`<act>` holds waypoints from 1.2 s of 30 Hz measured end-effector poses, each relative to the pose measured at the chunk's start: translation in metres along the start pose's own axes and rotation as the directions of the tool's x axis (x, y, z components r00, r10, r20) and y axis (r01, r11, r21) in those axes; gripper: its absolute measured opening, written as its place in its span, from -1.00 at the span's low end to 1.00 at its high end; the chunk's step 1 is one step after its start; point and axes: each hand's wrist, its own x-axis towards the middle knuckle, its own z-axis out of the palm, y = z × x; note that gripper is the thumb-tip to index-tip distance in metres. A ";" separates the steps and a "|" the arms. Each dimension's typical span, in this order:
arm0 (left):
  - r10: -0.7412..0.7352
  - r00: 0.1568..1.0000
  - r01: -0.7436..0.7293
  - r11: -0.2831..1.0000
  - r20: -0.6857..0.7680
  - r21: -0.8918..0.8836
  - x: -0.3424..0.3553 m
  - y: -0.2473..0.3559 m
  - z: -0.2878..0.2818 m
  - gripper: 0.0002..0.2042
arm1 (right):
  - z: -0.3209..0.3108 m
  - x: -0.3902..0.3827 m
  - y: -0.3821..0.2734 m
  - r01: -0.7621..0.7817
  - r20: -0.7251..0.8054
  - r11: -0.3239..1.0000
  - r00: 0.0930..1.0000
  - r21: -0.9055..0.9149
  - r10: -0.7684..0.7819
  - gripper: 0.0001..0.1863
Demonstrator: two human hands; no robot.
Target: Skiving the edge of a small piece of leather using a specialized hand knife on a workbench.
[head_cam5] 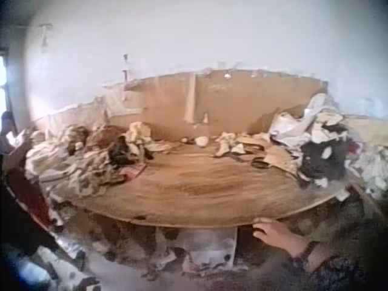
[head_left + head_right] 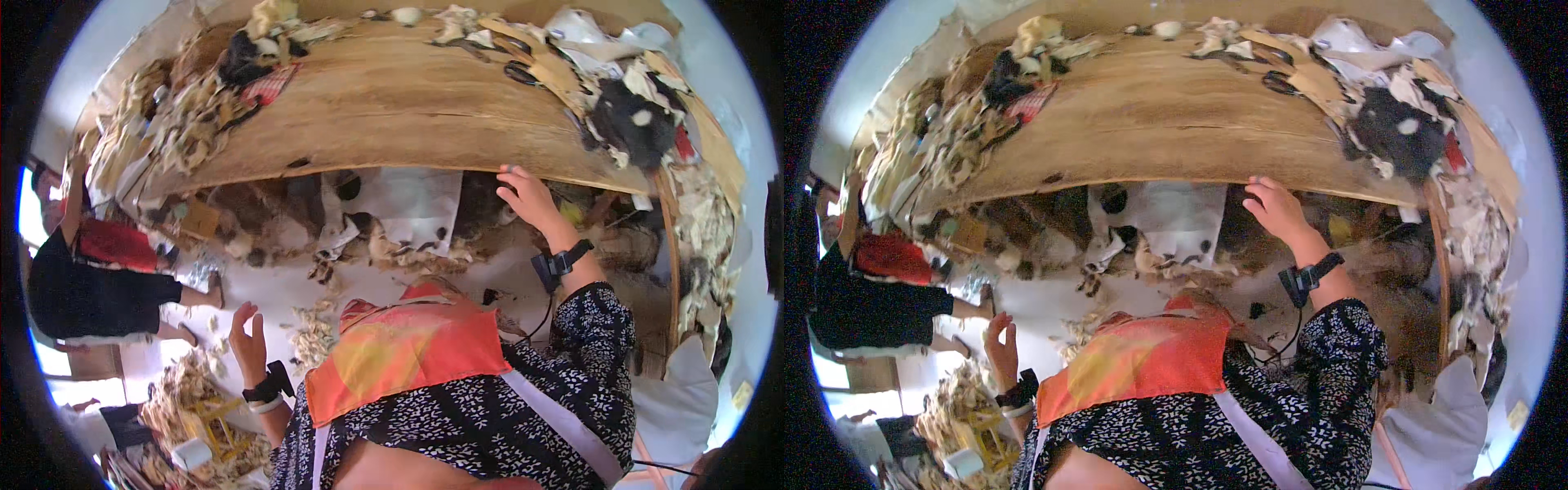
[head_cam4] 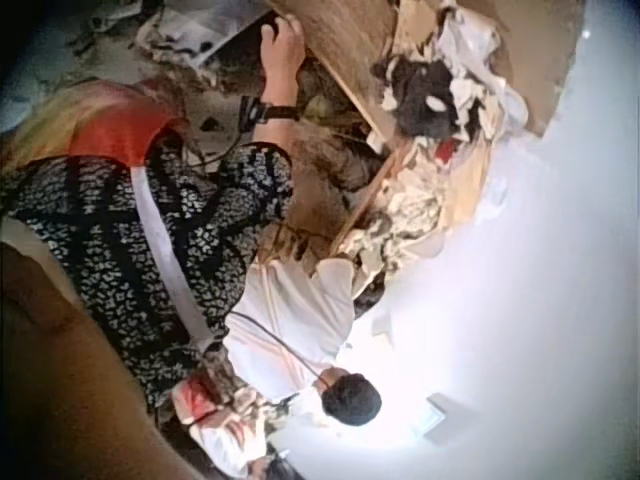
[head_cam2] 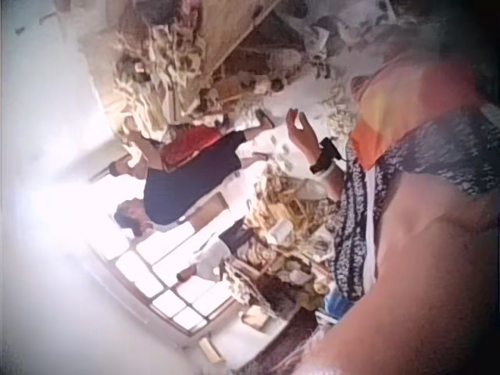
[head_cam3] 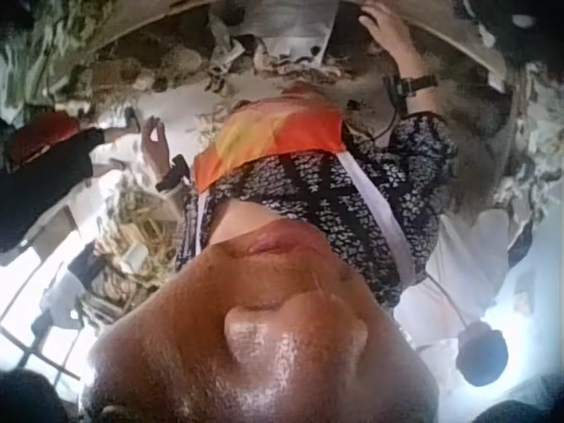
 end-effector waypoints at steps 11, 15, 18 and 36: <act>0.163 0.979 -0.168 0.985 0.124 0.026 0.092 0.180 0.149 -0.77 | -0.144 0.066 0.164 -0.128 -0.210 0.988 0.967 0.089 0.144 -0.74; 0.146 0.980 -0.145 0.989 0.134 -0.015 0.121 0.246 0.218 -0.78 | -0.181 0.110 0.250 -0.096 -0.175 0.993 0.981 -0.063 0.084 -0.69; 0.119 0.981 -0.117 0.993 0.156 -0.023 0.139 0.284 0.265 -0.77 | -0.204 0.143 0.294 -0.067 -0.104 0.983 0.993 -0.172 0.049 -0.64; 0.260 0.934 -0.282 0.957 0.245 0.061 0.313 0.365 0.376 -0.66 | -0.310 0.162 0.532 -0.698 -0.448 0.639 0.708 -0.324 0.546 -0.30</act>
